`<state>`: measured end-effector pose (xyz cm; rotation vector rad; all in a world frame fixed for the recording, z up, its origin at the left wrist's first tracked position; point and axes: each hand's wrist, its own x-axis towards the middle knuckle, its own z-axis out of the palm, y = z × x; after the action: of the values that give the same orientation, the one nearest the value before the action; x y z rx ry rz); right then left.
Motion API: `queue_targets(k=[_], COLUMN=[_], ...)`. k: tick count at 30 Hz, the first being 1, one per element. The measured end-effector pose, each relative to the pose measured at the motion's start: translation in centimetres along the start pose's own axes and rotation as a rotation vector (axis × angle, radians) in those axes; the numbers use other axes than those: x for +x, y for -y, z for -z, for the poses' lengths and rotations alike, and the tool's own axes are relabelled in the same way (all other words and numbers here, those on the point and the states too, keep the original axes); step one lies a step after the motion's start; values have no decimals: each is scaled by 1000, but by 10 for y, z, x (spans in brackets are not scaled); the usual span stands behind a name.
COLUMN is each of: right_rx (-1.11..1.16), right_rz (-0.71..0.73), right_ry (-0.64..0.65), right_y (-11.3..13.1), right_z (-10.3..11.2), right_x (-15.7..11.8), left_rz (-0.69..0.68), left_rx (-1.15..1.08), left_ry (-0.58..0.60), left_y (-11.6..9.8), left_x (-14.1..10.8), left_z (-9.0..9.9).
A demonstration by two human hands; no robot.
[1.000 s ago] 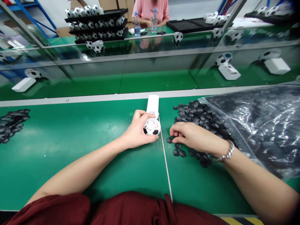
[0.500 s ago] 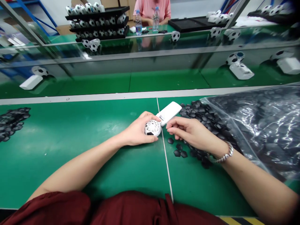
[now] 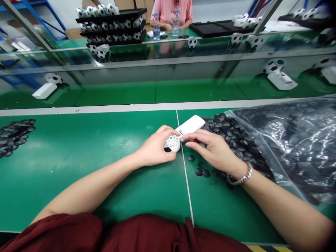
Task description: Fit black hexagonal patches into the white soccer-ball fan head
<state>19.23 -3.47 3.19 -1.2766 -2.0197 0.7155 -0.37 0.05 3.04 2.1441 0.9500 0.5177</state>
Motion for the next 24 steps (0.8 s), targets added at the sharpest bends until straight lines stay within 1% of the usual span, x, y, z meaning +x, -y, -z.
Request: queue_targets(k=[3, 7, 8, 12, 15, 18, 24], right_rx=[38, 171, 184, 143, 150, 147, 230], right_rz=[11, -94, -98, -25, -26, -26, -144], right_ry=[12, 39, 46, 55, 85, 78, 40], right_y=[1, 0, 0, -2, -2, -3, -3], right_z=[-1, -3, -4, -6, -8, -12, -18], right_x=[0, 0, 0, 0, 1, 1, 3], left_rz=[5, 19, 22, 23, 37, 53, 42], left_rx=[1, -6, -8, -13, -20, -34, -65], left_ry=[-4, -10, -11, -17, -22, -53, -131], left_y=[-1, 0, 0, -1, -3, -4, -2], left_x=[-1, -2, -2, -3, -2, -2, -1], left_z=[-1, -1, -1, -1, -1, -3, -11])
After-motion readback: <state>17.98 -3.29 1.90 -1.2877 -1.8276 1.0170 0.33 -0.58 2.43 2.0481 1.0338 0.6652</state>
